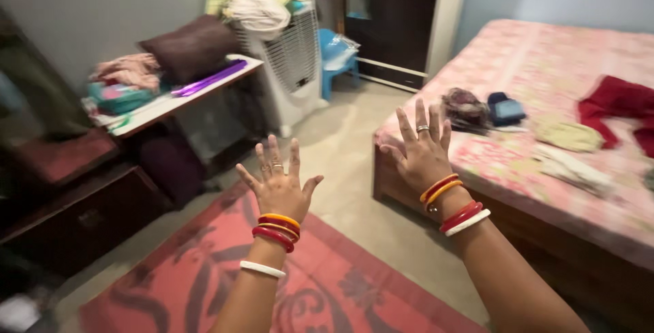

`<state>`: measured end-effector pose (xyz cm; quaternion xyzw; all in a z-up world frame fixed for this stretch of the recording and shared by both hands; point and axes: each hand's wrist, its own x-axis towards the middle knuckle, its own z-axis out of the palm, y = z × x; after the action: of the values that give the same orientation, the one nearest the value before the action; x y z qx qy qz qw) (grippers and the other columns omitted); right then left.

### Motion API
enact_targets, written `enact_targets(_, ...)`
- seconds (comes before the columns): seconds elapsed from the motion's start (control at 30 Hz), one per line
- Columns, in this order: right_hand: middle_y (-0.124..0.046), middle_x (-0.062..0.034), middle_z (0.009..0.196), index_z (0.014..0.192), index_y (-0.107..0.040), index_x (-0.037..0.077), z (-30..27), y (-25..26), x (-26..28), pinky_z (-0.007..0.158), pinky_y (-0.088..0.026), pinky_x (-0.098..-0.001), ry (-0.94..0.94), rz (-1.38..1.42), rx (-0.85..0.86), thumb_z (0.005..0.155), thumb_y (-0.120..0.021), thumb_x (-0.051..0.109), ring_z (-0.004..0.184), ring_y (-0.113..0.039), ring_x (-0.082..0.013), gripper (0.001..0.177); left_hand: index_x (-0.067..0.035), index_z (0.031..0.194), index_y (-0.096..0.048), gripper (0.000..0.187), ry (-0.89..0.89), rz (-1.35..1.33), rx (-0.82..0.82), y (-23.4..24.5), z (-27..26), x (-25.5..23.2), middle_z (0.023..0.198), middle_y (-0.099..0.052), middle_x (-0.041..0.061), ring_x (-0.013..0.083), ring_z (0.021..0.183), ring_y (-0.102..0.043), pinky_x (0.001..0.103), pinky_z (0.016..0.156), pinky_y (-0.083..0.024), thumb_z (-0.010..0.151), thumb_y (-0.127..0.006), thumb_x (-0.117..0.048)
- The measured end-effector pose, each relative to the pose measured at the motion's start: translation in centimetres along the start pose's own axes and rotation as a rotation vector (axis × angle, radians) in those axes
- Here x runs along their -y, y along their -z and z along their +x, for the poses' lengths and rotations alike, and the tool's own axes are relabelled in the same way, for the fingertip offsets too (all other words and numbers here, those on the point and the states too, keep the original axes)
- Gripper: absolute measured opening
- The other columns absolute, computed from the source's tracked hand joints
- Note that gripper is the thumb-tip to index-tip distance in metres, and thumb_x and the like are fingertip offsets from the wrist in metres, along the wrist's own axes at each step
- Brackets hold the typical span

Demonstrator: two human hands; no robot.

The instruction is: The person folds several pieces of clothing on a bed, including a light-colored shirt, a dark top, and patterned shorts. They then carry the folded items to a shelf and place them in a stack.

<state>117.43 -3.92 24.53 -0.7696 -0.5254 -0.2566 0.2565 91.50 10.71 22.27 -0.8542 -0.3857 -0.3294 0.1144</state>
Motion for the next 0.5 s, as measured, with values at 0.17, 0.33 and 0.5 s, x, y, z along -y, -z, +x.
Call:
enact_targets(0.17,-0.011,-0.0196,0.173,0.165,-0.026,0.022,-2.2,2.3,-7.4,0.12,-0.01,-0.0685,-0.138,-0.107,-0.033,0.095,-0.059,0.055,0.158,-0.009,-0.0441,0.084,-0.025,0.161,-0.024,0.089,-0.143,-0.077,0.058,-4.1,3.1,-7.3,0.17,-0.01,0.016,0.0401,0.156,-0.006,0.078,0.113,0.007,0.089,-0.046,-0.073)
enact_targets(0.33,-0.011,-0.0234,0.17,0.164,-0.025,0.02,-3.6,3.9,-14.3,0.118,-0.01,-0.0708,-0.221,-0.202,-0.069,0.094,-0.058,0.061,0.155,-0.01,-0.0466,0.088,-0.024,0.161,-0.027,0.088,-0.263,-0.216,0.06,-8.1,6.9,-14.5,0.17,-0.013,0.015,0.0404,0.156,-0.008,0.078,0.112,0.006,0.089,-0.05,-0.07)
enact_targets(0.5,-0.013,-0.0217,0.17,0.164,-0.025,0.02,-3.5,5.2,-20.2,0.119,-0.011,-0.0693,-0.331,-0.328,-0.097,0.095,-0.055,0.063,0.156,-0.012,-0.046,0.086,-0.026,0.162,-0.029,0.089,-0.4,-0.254,0.07,-11.8,11.7,-21.7,0.17,-0.017,0.015,0.0399,0.155,-0.012,0.077,0.113,0.004,0.088,-0.055,-0.066)
